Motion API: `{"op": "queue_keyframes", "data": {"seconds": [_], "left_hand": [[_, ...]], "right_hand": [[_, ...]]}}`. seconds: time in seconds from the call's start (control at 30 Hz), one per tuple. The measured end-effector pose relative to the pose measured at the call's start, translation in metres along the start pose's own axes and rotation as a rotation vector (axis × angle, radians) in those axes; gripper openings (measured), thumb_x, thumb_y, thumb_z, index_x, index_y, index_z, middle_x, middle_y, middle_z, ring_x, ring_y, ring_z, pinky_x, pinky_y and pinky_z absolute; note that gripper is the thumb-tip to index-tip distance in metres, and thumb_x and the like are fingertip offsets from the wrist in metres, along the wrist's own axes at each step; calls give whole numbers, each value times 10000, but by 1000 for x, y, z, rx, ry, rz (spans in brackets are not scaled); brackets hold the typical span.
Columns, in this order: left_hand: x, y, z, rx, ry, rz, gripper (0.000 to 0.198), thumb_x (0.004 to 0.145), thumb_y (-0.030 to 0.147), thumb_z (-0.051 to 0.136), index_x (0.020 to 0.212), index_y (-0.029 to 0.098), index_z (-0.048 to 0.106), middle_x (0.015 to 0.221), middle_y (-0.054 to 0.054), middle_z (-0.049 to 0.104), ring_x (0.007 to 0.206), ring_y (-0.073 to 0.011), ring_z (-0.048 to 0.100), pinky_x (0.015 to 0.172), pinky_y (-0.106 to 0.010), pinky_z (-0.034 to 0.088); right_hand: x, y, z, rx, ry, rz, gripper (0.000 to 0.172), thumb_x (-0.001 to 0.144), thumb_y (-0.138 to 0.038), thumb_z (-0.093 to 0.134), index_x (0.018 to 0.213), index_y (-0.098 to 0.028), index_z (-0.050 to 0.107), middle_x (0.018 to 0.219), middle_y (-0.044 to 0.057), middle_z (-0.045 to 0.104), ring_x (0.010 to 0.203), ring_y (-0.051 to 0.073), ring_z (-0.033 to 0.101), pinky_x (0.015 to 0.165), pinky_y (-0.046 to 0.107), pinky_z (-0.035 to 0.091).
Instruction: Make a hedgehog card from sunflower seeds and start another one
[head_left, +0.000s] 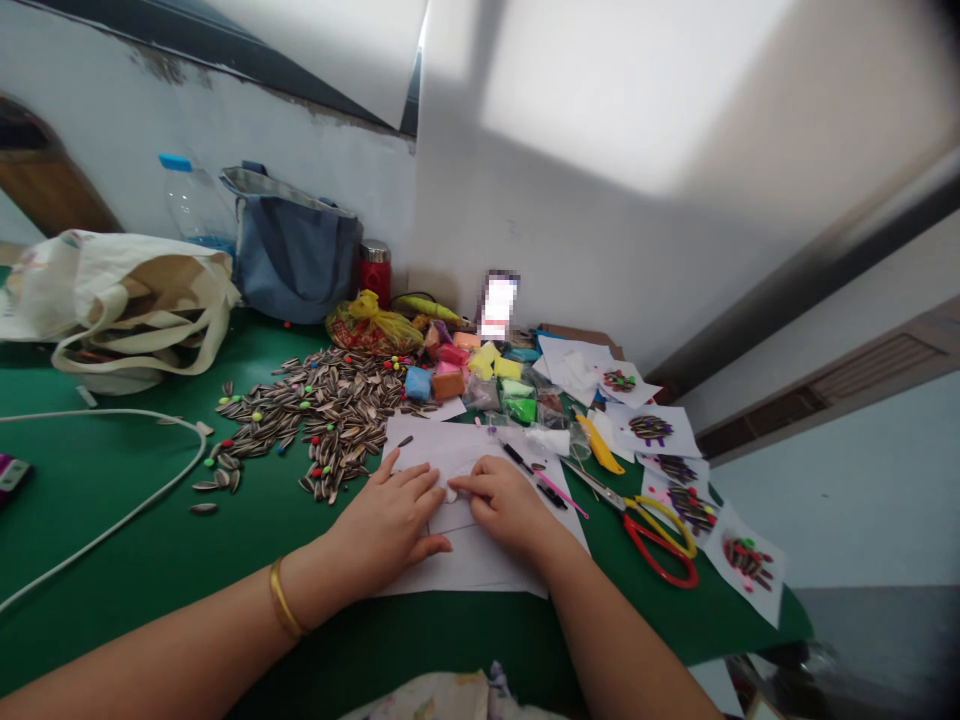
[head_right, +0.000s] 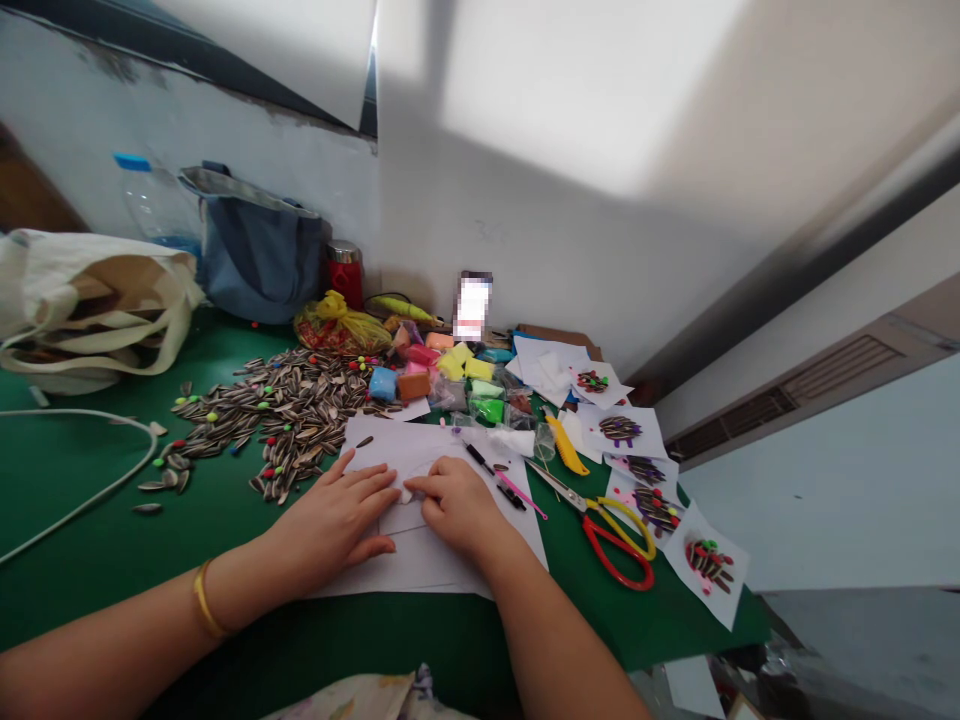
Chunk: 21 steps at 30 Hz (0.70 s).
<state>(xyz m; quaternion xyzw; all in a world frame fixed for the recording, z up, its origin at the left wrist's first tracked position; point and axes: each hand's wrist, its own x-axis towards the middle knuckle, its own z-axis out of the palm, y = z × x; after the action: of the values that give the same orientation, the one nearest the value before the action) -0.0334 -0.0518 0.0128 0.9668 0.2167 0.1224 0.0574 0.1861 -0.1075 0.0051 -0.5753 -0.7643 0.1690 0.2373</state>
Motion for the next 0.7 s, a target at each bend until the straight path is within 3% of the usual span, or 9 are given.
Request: {"op": "queue_keyframes", "data": {"seconds": [0.23,0.7], "left_hand": [[0,0,0,-5,-15,-19,542,860,580,577,1259,213,591,1309,-116,613,1272,-293,509,1175,-564,160],[-1,-1,4,26,-19,-6,593,862,612,546,1342,263,542,1318,-107,583,1278,-288,479,1174,-562,143]], "right_hand": [[2,1,-2,80,37,56,440,816,-29,512,1163,-208,713,927,59,618,893,175,590,866,324,477],[2,2,0,49,22,31,439,809,-33,522,1153,-220,720,923,56,616,895,180,580,856,320,467]]}}
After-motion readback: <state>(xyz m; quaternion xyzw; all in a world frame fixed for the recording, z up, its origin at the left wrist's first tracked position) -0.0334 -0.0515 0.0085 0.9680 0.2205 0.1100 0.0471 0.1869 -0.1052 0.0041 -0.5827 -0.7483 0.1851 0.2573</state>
